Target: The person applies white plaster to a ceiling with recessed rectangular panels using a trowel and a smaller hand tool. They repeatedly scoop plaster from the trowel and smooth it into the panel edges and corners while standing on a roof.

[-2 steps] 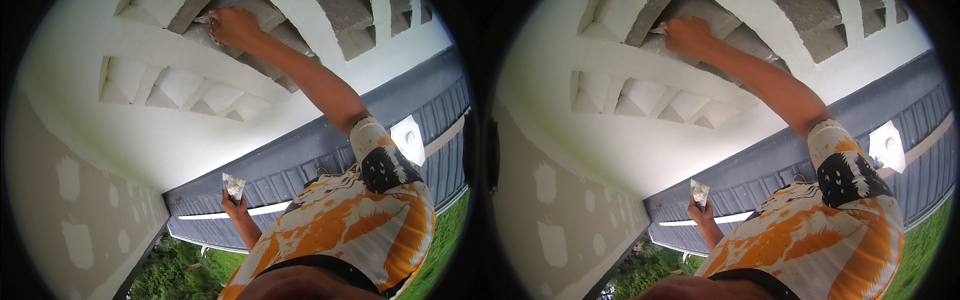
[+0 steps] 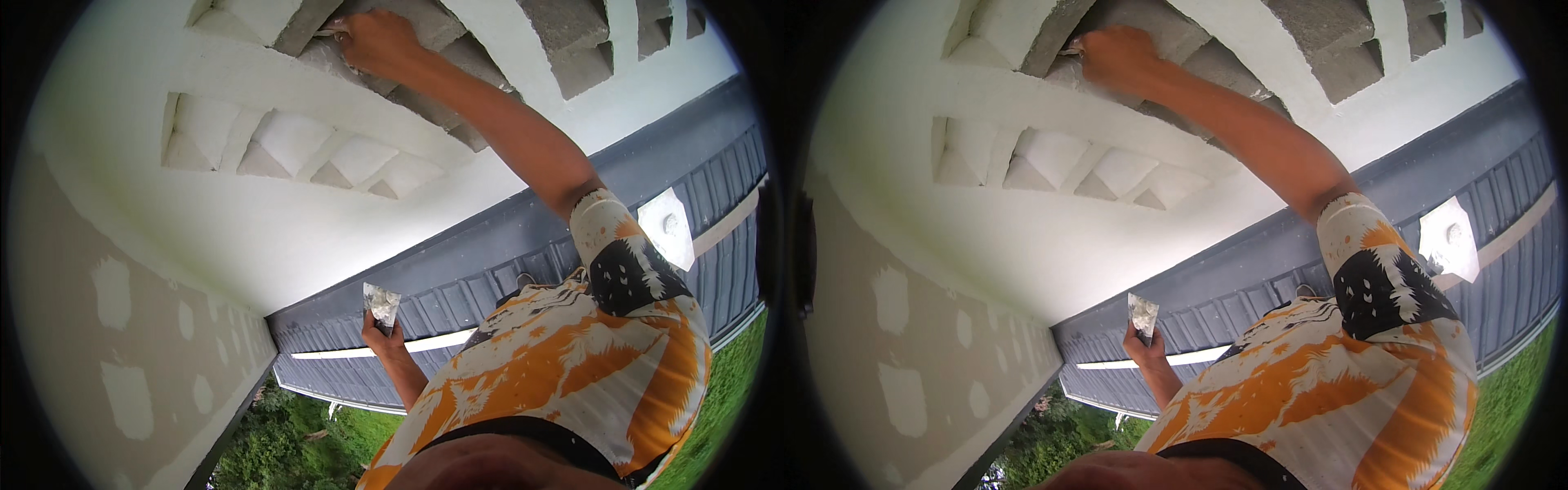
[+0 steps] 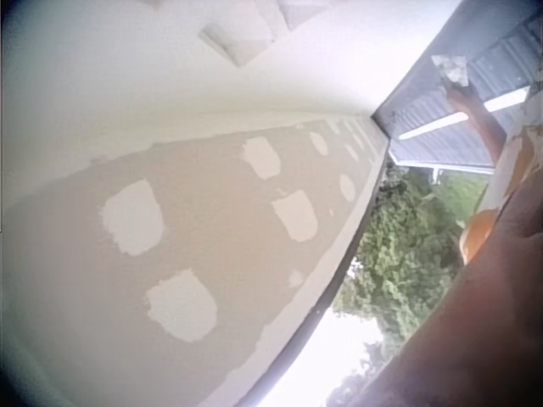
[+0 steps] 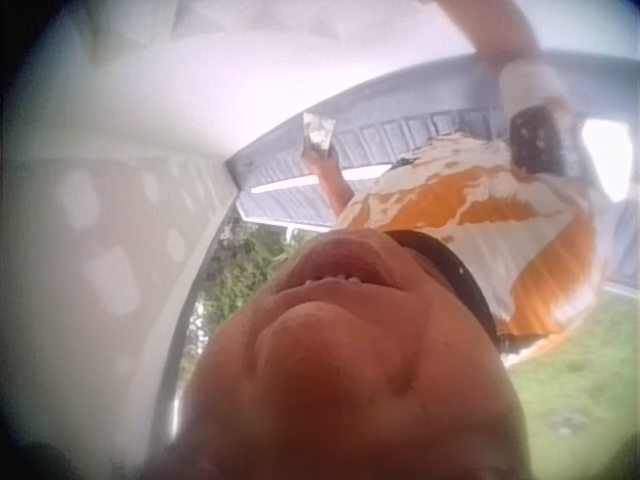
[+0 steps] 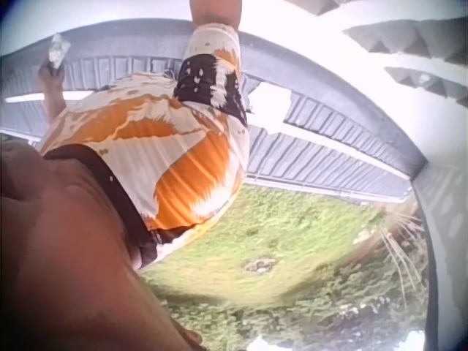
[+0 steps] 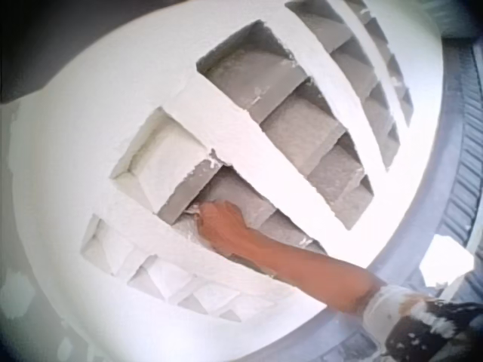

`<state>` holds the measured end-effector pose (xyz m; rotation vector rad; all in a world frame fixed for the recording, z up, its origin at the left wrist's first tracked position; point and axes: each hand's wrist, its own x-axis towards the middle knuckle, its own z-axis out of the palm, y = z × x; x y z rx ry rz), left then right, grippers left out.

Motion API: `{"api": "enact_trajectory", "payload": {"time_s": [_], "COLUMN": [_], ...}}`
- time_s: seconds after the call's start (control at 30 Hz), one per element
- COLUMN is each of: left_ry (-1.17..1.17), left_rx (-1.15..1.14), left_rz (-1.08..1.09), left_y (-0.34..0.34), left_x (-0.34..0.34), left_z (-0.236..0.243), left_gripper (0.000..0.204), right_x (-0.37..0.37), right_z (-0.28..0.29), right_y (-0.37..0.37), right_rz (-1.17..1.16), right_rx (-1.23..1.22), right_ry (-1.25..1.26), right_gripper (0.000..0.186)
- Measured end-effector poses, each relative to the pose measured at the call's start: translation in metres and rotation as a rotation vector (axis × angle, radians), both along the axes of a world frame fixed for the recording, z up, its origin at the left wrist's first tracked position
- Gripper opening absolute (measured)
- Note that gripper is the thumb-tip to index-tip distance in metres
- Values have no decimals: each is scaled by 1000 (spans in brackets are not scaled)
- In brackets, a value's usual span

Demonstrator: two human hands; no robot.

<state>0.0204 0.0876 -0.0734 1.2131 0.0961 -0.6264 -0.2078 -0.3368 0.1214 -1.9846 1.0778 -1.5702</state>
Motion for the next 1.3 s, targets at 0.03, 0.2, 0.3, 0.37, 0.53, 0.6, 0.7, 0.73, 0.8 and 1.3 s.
{"api": "enact_trajectory", "payload": {"time_s": [0.03,0.2,0.3,0.37,0.53,0.6,0.7,0.73,0.8,1.3], "left_ry": [4,29,35,22,-8,-30,-33,-28,-28,-15], "left_rx": [-3,6,16,13,64,58,51,48,71,49], "left_rz": [5,22,38,19,78,39,18,17,30,42], "left_y": [0,5,8,5,-16,-16,-13,-13,-8,-28], "left_x": [1,7,10,9,-13,-15,-16,-16,-13,-26], "left_z": [-2,-13,-18,-15,7,9,10,10,6,16], "left_gripper": [20,20,21,22,19,18,17,17,21,17], "right_x": [2,9,-3,-18,0,10,17,18,20,13], "right_z": [5,-14,-30,-24,-20,-14,-10,-11,-18,-32], "right_y": [-2,15,32,38,-7,-12,-14,-12,-7,8], "right_rz": [24,132,123,88,-43,-10,29,21,24,-55], "right_rx": [10,-77,-87,57,-98,-87,-3,38,-14,-60], "right_ry": [44,-70,-138,-150,-199,-217,-145,-92,-83,-344], "right_gripper": [34,33,31,30,26,25,23,24,26,24]}}
